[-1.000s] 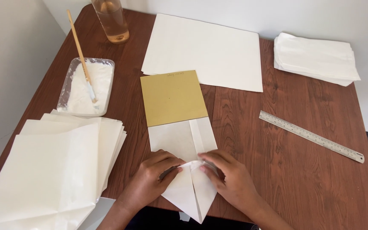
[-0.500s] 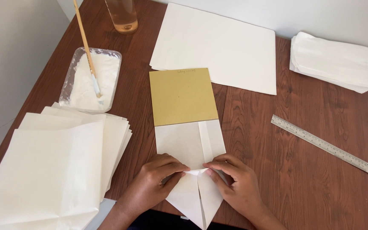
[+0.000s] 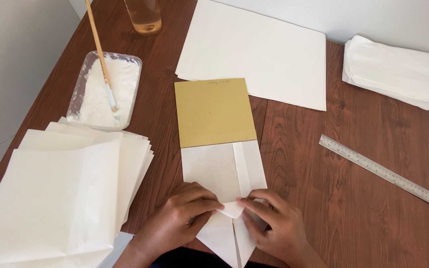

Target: The person is manually folding and gluing paper sheets to create a bag using a cardboard template.

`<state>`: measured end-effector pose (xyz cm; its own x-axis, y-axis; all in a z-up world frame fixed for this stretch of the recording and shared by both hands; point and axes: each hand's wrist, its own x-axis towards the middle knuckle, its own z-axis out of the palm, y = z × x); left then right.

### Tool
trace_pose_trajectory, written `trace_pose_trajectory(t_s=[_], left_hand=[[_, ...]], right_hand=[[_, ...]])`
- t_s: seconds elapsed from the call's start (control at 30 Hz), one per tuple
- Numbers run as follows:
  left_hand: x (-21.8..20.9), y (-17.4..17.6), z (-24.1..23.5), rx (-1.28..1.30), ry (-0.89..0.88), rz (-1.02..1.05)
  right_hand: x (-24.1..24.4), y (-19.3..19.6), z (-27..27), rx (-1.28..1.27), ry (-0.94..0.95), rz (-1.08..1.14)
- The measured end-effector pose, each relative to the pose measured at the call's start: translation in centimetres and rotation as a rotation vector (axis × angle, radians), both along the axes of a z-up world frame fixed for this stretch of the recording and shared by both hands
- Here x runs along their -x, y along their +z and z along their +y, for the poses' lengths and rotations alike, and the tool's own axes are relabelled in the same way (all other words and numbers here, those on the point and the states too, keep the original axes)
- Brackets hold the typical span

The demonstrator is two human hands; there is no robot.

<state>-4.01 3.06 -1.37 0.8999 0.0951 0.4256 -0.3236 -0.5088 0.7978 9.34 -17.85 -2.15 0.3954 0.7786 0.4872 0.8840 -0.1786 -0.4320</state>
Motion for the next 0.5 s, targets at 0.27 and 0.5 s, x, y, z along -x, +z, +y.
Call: trace_pose_trajectory(t_s=[0.27, 0.5], left_hand=[[0.3, -0.5, 0.0, -0.028, -0.003, -0.020], [1.6, 0.7, -0.1, -0.130, 0.006, 0.104]], right_hand=[[0.3, 0.2, -0.2, -0.079, 0.175, -0.202], [0.6, 0.5, -0.2, -0.021, 0.165, -0.226]])
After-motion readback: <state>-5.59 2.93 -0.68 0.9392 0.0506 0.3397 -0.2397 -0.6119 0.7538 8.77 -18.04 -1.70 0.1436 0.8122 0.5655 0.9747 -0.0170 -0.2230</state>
